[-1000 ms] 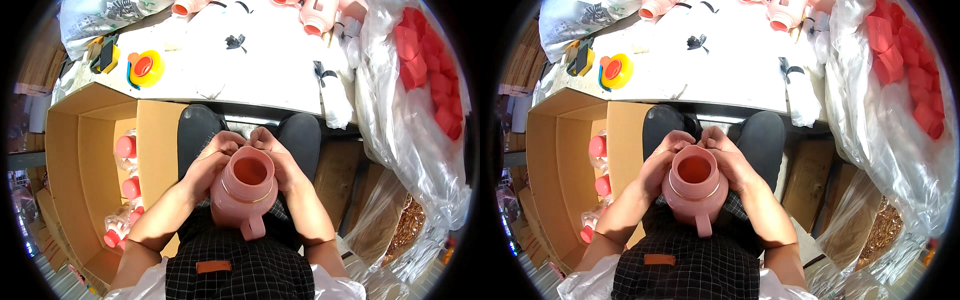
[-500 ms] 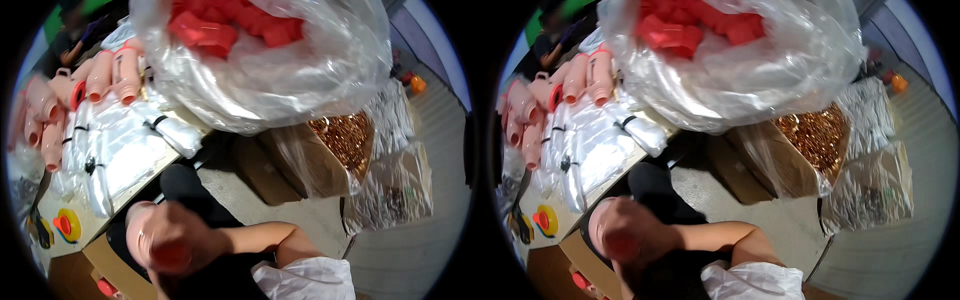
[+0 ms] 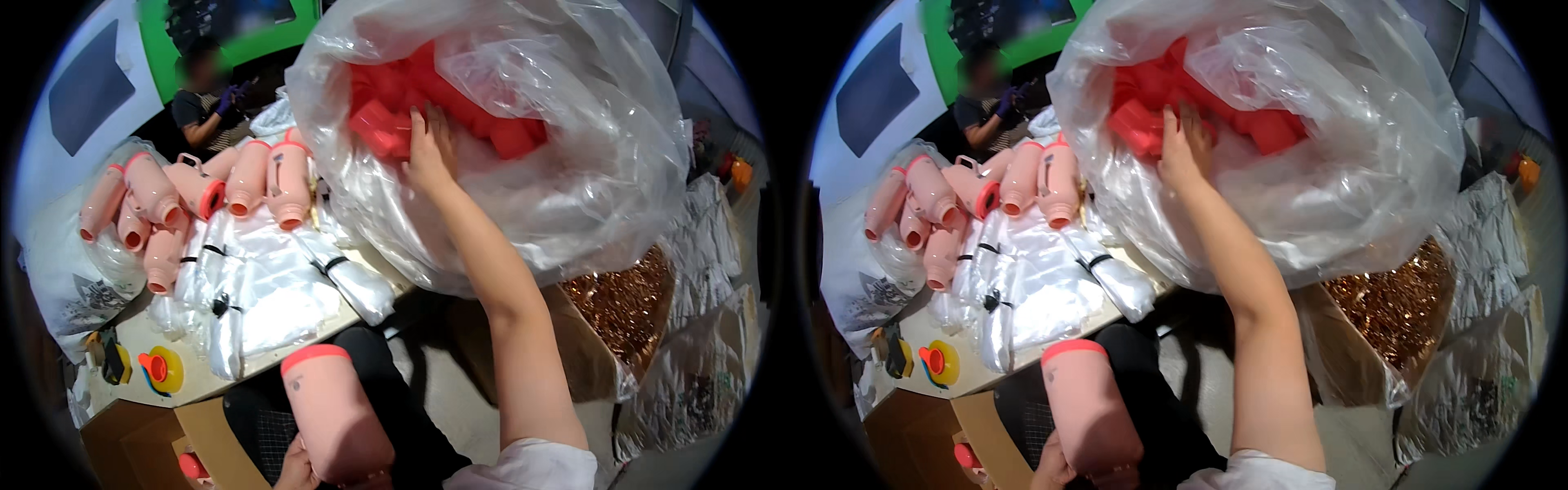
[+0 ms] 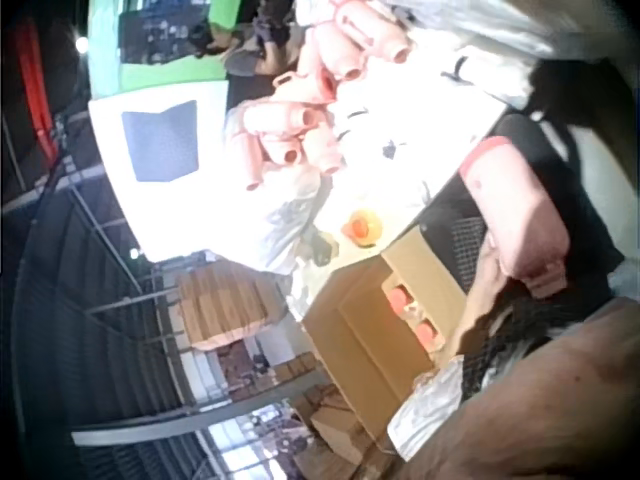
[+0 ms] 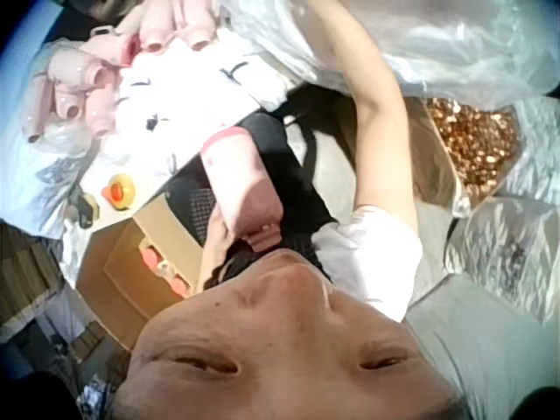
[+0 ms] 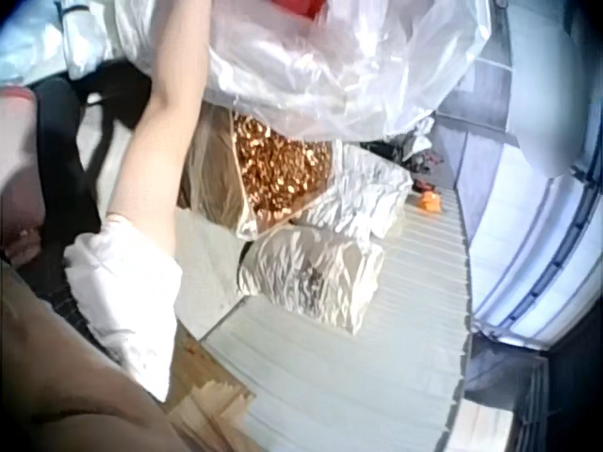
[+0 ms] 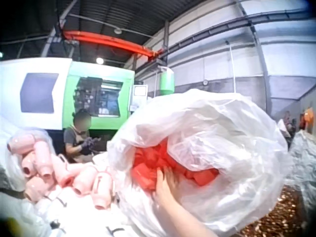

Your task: The person assembles pink plastic pitchers by inserting a copper-colored metal ring into the neck of each pitcher and then screwing on a red lid. The person handles the pitchers one at a time, placing the finished units into a cardboard box.

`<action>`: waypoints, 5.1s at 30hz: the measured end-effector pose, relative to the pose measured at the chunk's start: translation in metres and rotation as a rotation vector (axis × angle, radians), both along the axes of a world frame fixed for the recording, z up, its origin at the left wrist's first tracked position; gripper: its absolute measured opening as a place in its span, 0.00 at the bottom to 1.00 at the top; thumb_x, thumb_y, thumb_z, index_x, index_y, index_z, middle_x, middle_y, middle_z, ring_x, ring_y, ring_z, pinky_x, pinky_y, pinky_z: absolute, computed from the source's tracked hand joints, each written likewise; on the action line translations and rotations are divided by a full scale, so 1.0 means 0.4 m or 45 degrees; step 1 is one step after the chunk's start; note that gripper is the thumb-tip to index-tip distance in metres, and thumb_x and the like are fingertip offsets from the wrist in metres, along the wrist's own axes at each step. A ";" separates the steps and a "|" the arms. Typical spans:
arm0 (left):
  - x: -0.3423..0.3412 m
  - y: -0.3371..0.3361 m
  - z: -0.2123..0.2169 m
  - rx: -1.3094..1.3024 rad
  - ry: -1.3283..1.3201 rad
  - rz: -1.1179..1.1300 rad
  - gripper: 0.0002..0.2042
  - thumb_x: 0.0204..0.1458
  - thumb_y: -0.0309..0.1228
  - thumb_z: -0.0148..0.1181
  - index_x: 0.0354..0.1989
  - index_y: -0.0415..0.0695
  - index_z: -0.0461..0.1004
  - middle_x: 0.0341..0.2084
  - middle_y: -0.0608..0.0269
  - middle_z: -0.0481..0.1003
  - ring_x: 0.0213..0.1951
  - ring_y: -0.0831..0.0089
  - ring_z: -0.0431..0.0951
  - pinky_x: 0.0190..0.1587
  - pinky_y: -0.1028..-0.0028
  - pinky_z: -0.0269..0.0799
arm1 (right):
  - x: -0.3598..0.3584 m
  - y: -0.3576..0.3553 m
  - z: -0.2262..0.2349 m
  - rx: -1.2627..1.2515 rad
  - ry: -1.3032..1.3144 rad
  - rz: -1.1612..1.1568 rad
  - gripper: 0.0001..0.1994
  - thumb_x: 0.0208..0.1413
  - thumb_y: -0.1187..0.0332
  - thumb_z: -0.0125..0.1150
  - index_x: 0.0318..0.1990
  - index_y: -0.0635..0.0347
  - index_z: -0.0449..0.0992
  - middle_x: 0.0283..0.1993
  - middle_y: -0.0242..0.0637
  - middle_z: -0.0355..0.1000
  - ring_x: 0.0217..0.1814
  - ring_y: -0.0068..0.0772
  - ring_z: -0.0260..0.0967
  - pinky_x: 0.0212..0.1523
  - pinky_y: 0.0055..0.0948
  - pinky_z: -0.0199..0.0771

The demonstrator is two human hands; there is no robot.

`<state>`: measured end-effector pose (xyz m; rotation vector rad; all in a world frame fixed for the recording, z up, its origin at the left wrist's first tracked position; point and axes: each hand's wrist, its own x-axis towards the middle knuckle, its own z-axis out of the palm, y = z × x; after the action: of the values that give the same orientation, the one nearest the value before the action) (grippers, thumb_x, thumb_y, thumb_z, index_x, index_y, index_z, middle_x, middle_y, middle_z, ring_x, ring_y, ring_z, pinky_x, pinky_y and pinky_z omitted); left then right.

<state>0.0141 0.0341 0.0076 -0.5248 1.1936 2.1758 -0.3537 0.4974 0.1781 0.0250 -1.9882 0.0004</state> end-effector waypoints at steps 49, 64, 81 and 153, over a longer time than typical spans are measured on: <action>-0.583 0.026 0.006 -1.554 1.700 -0.164 0.05 0.50 0.28 0.64 0.29 0.40 0.76 0.26 0.55 0.74 0.33 0.55 0.74 0.39 0.62 0.70 | 0.611 -0.491 -0.312 -1.343 -1.655 1.571 0.25 0.53 0.74 0.61 0.61 0.64 0.71 0.61 0.44 0.70 0.64 0.37 0.67 0.65 0.33 0.64; -0.634 0.137 -0.033 -0.210 0.624 -0.141 0.12 0.62 0.37 0.57 0.34 0.40 0.75 0.31 0.61 0.79 0.34 0.74 0.78 0.42 0.71 0.74 | 0.401 -0.591 -0.409 -1.745 -1.320 0.898 0.09 0.52 0.69 0.73 0.36 0.64 0.81 0.29 0.38 0.78 0.29 0.25 0.75 0.34 0.26 0.74; -0.461 0.024 0.086 -0.442 0.887 -0.264 0.06 0.56 0.19 0.56 0.40 0.41 0.70 0.27 0.70 0.69 0.31 0.83 0.70 0.34 0.83 0.66 | 0.503 -0.385 -0.534 -3.317 -0.147 0.806 0.01 0.63 0.76 0.55 0.40 0.60 0.72 0.37 0.34 0.75 0.31 0.29 0.74 0.32 0.25 0.79; 0.480 -1.011 -0.453 -0.441 -0.306 -0.057 0.23 0.66 0.40 0.47 0.67 0.48 0.68 0.61 0.56 0.72 0.55 0.70 0.75 0.45 0.67 0.79 | 0.629 -1.833 -0.480 0.352 -1.568 1.783 0.26 0.60 0.59 0.62 0.64 0.57 0.68 0.59 0.55 0.68 0.59 0.58 0.68 0.60 0.46 0.70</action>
<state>0.2060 -0.3705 -0.1735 -0.8686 1.4357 1.8136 -0.1021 -0.2359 -0.0140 1.9633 -2.6457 0.7993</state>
